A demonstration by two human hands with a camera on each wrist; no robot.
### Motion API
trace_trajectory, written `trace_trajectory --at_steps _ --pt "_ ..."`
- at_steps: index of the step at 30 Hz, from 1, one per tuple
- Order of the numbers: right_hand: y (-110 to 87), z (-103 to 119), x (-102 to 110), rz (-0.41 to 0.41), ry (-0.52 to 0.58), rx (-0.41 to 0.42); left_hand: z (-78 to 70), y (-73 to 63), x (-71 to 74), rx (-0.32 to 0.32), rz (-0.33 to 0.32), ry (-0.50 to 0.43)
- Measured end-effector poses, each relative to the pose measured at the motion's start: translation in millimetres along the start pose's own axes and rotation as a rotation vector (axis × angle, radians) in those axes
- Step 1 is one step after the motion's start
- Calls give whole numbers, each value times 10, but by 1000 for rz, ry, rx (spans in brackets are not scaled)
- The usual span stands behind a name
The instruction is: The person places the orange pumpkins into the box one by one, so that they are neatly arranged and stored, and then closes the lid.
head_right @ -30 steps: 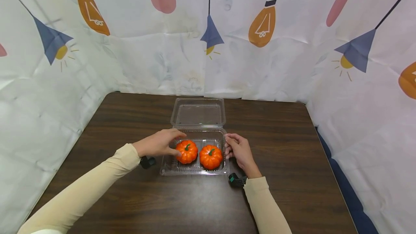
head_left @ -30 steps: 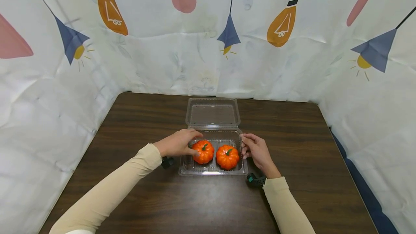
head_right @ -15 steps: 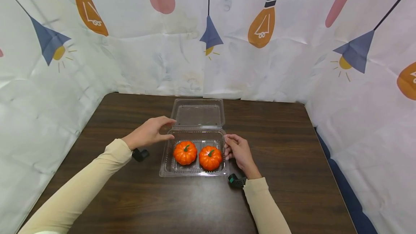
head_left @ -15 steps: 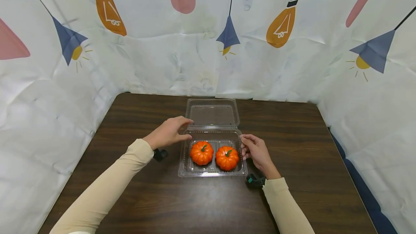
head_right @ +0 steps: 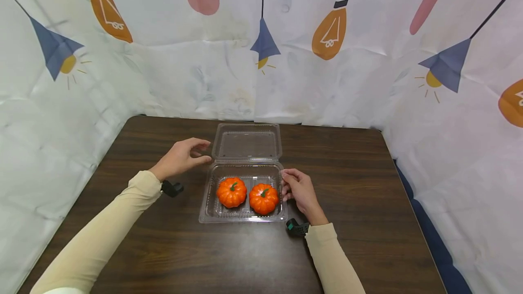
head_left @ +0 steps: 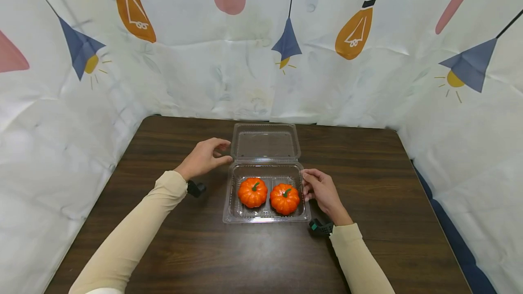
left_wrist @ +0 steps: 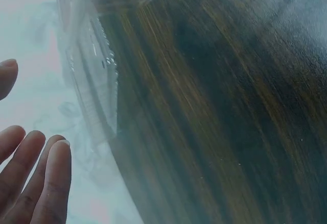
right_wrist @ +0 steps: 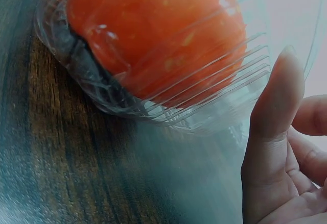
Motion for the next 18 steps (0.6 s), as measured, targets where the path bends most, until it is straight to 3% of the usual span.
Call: trace_trajectory --at_steps 6,18 --pt "0 -3 3 7 -8 -1 120 70 -41 29 -25 -28" --pt "15 -20 10 13 -4 -2 286 180 -162 109 -15 -45"
Point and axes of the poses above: each hand's wrist, its own y-axis towards the middle knuckle, its own x-axis out of the back of the hand, z = x × y, the point moved 7 cm from there along y, towards the middle knuckle, and after that the axes turned 11 degrees about -z, right-handed, at the moved point
